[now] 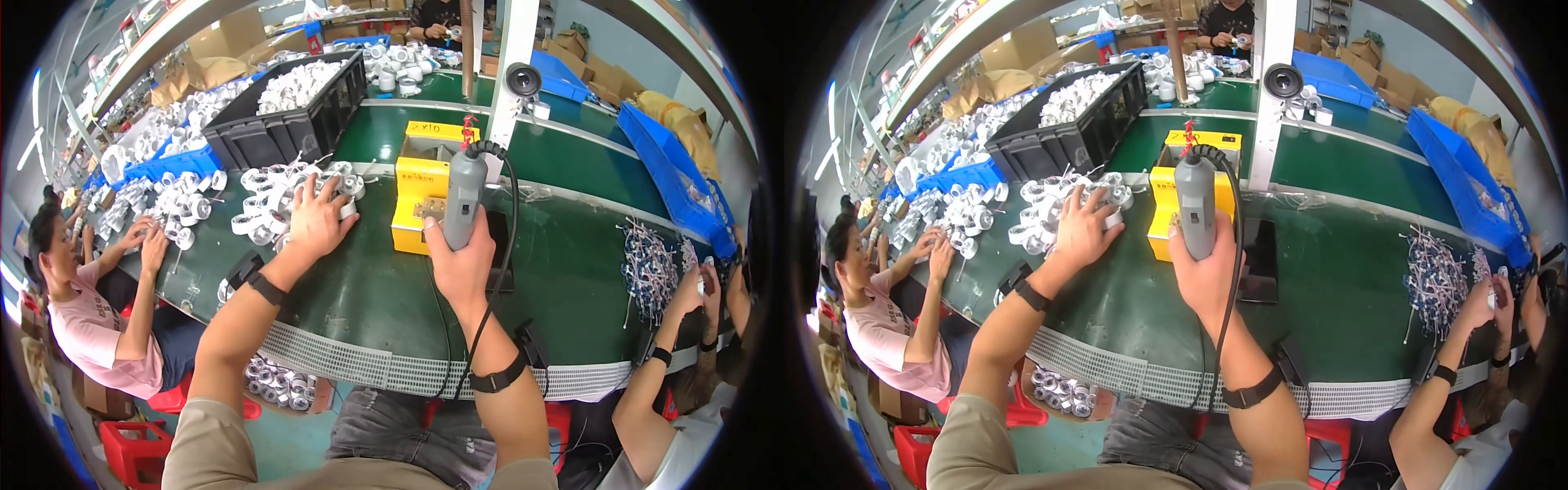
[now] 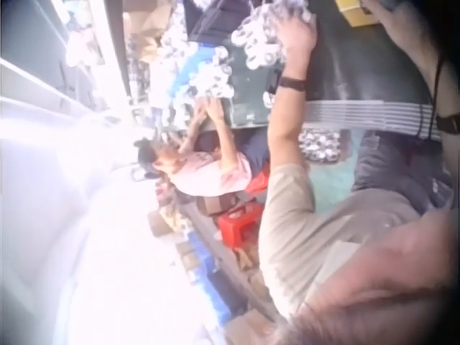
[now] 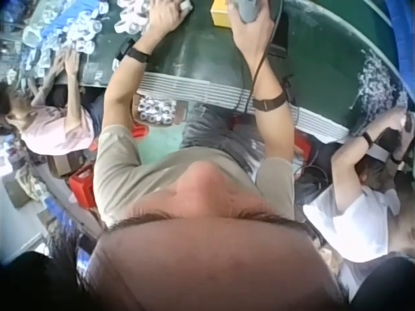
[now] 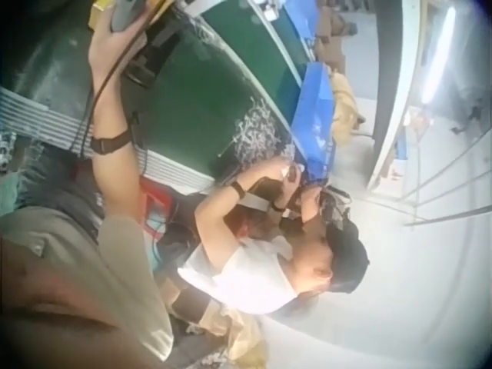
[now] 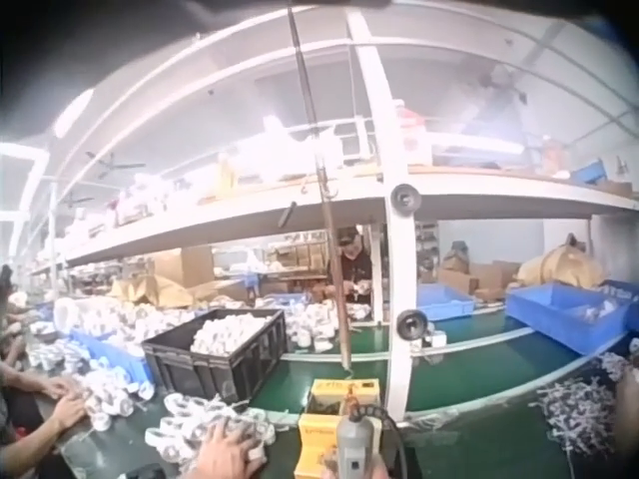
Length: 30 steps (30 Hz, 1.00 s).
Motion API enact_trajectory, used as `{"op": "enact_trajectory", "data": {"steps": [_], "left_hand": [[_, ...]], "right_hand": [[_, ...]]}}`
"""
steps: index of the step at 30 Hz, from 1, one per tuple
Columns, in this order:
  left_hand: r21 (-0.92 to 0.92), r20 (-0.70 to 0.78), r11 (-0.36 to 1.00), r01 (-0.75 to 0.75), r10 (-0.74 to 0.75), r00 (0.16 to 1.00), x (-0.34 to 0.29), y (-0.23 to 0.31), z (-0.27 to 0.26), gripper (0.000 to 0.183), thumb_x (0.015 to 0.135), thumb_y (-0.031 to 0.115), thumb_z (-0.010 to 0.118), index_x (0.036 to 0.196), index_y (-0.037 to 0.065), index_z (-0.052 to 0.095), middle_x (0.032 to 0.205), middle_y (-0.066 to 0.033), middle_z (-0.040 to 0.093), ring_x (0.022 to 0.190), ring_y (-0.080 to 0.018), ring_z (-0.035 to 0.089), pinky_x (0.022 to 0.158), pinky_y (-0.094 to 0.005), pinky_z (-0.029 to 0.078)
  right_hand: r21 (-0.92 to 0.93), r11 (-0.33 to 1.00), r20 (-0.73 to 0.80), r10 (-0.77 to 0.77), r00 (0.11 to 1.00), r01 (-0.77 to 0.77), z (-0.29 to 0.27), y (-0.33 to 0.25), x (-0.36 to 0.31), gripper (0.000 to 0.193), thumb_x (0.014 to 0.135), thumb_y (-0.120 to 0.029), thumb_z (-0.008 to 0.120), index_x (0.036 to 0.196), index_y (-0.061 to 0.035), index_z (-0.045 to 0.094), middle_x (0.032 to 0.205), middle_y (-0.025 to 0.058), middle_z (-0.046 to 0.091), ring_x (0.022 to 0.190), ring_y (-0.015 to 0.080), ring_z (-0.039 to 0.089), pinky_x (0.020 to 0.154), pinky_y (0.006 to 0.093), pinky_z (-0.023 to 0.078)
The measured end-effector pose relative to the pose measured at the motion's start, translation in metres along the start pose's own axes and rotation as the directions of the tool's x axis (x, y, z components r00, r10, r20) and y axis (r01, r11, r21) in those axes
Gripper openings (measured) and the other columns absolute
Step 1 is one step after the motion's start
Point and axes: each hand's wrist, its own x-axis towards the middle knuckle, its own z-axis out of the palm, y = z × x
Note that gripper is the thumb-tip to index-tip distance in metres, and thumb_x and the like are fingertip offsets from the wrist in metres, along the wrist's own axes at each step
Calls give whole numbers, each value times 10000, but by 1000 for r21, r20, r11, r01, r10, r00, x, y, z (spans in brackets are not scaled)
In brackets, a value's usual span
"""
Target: The person picks up a white plastic housing, inserts a circuit board, and uses a power screwdriver to secure the components. This process is repeated for a second unit before the person sets the screwdriver down.
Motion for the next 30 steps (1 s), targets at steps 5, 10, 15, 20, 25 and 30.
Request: {"op": "enact_trajectory", "data": {"steps": [5,10,15,20,25,30], "left_hand": [[37,-116,998,47,-43,992,-18,-21,0,338,801,342,711,1077,147,711,1305,-57,548,1285,-404,393,1029,-525,379],[106,-138,987,119,-104,985,-25,-65,8,337,806,373,700,1049,141,723,1274,-43,576,1281,-389,399,1074,-541,309],[158,-50,941,300,-296,954,-21,-78,2,415,805,452,686,1102,163,710,1315,-65,561,1344,-421,334,1112,-635,188],[107,-179,984,146,-125,976,3,-47,12,518,786,440,711,1184,115,650,1361,-143,503,1374,-421,302,1121,-609,200],[-118,-277,989,-90,54,959,65,0,36,462,765,242,717,1175,59,611,1406,-165,470,1335,-415,360,1089,-527,301],[-34,36,975,221,-220,975,95,-38,119,468,884,439,569,1204,106,645,1411,-121,497,1317,-374,408,1112,-465,307]], "right_hand": [[-40,994,-17,101,995,-102,-7,-5,3,355,826,-142,720,1099,19,561,864,94,683,793,151,659,734,312,515],[-4,994,7,110,994,-110,-2,-5,-1,341,826,-151,720,1087,9,569,873,106,686,791,178,668,736,322,514],[-79,990,65,118,991,-113,-1,-6,-4,328,826,-160,714,1079,-3,576,900,138,687,839,209,682,767,337,513],[-48,991,113,127,985,-122,-1,10,-5,356,824,-170,722,1113,-32,567,929,93,662,858,177,648,789,329,510],[-90,996,171,12,985,3,1,19,1,405,805,-249,720,1126,-29,608,935,139,673,853,295,668,763,397,515],[-34,999,168,13,986,-7,8,12,-2,399,769,-289,727,1054,-36,608,909,224,663,902,406,643,753,439,520]]}}
